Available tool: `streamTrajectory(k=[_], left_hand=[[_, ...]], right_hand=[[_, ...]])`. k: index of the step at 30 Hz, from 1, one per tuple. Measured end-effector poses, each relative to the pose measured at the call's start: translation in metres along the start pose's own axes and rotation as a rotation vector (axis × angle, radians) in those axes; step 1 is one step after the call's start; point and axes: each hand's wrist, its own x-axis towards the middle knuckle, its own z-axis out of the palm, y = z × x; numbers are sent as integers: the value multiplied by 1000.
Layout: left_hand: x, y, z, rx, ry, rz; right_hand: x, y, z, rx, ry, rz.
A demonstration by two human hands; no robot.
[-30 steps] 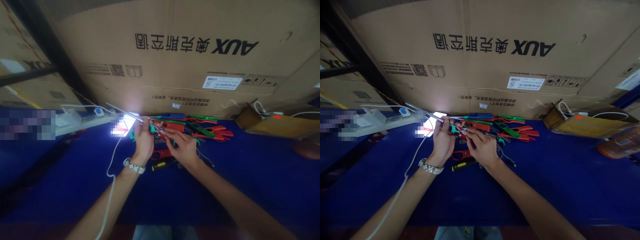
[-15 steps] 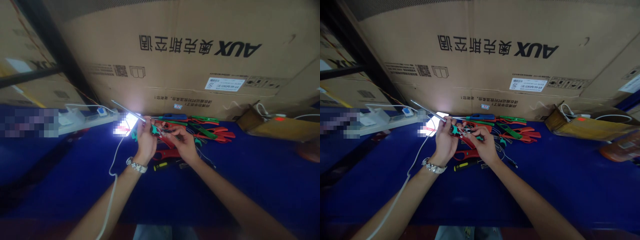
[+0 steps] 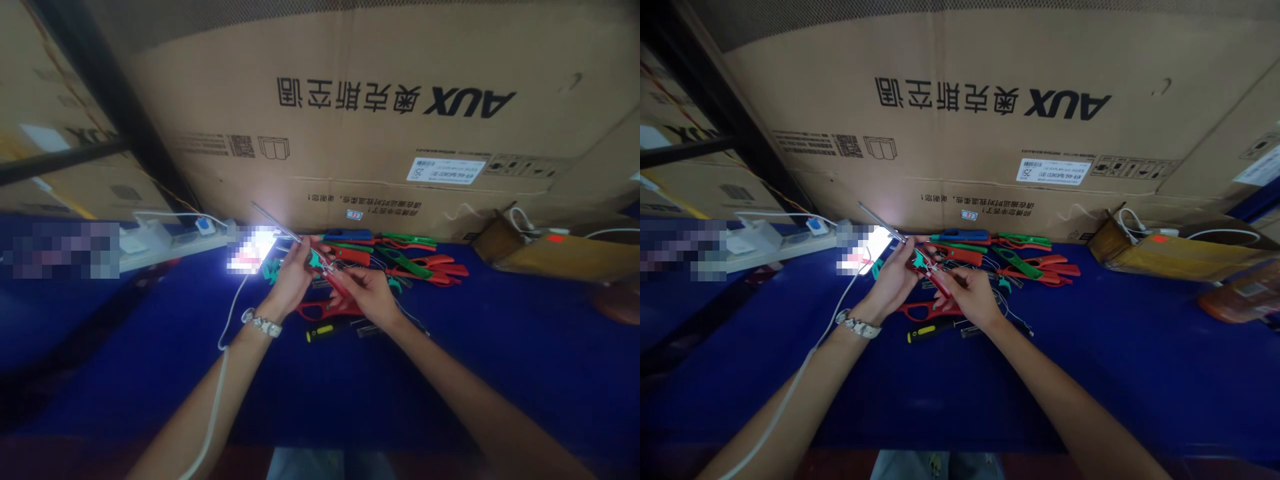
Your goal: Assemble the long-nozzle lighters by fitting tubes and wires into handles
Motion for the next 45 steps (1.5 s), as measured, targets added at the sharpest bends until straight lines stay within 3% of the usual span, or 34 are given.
streamTrajectory(k=[5,12,17,20,25,26,28,32,39,45], left_hand=[[0,9,-11,210,-84,-61],[-5,8,-8,338,-211,-35],[-4,1,-7,282,-156,3],[-3,0,-4,279,-115,18],[2,5,-9,312,42,68],[2,6,-11,322,69,81],[4,9,-16,343,97,97],[5,9,-22,369,117,92],[9,7,-26,421,155,113],[11,5,-24,418,141,110]], right_hand=[[-2,5,-6,-31,7,-22],[0,4,-8,-88,52,-7],[3,8,-11,-196,39,-29],[4,7,-14,-367,57,-113],[-6,-5,-17,-867,317,-300],[-9,-7,-17,-920,299,-356],[-14,-9,-16,-1008,125,-446],[-11,-5,-10,-1069,-179,-355],[10,-9,-12,-1007,-369,-233],[14,-19,-20,-1062,-442,-172]])
